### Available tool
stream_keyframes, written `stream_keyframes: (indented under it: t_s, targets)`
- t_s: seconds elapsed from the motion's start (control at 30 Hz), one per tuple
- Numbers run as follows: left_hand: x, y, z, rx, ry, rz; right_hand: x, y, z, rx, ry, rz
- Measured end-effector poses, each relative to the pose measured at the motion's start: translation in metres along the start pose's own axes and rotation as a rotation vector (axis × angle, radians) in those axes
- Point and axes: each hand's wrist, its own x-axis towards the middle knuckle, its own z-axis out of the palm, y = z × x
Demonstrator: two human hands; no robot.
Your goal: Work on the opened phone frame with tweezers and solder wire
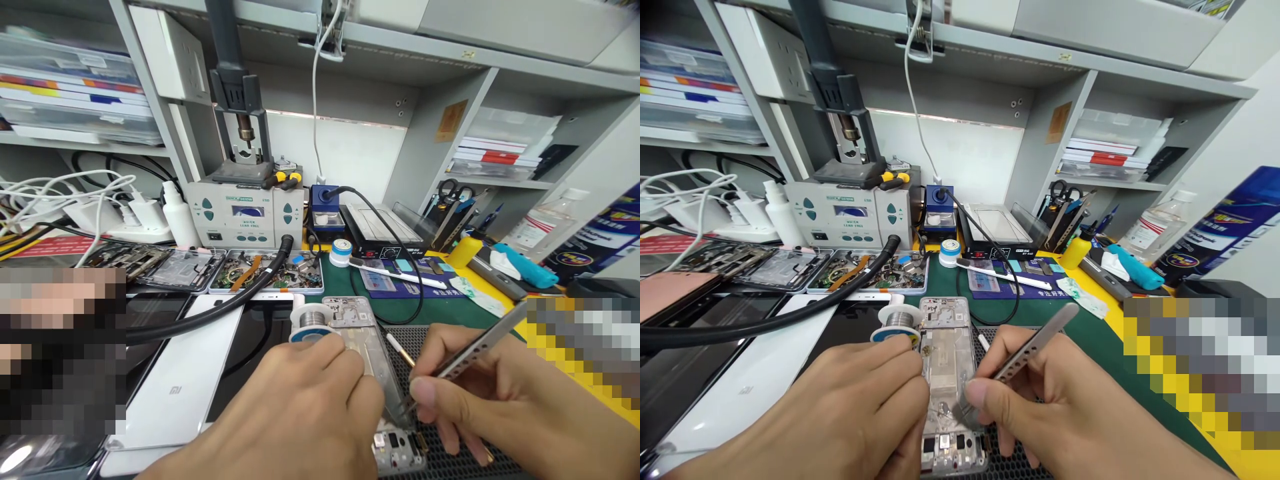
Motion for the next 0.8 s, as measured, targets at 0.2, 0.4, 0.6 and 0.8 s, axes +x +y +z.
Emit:
stream_keyframes:
  t_s: [0.2, 0.4, 0.6, 0.8]
  targets:
    - [0.003, 0.001, 0.003, -0.019, -0.043, 0.010, 0.003, -0.005, 0.003, 0.101, -0.027, -0.016]
    - [-0.001, -0.004, 0.012, -0.051, -0.040, 0.006, 0.004, -0.007, 0.005, 0.107, -0.005, -0.049]
    - [0.004, 0.000, 0.006, -0.057, -0.017, -0.054, 0.002, -0.013, 0.007, 0.113, 0.006, -0.079]
    - [0.006, 0.003, 0.001, -0.070, -0.036, -0.059, 0.005, -0.012, 0.009, 0.181, 0.017, -0.094]
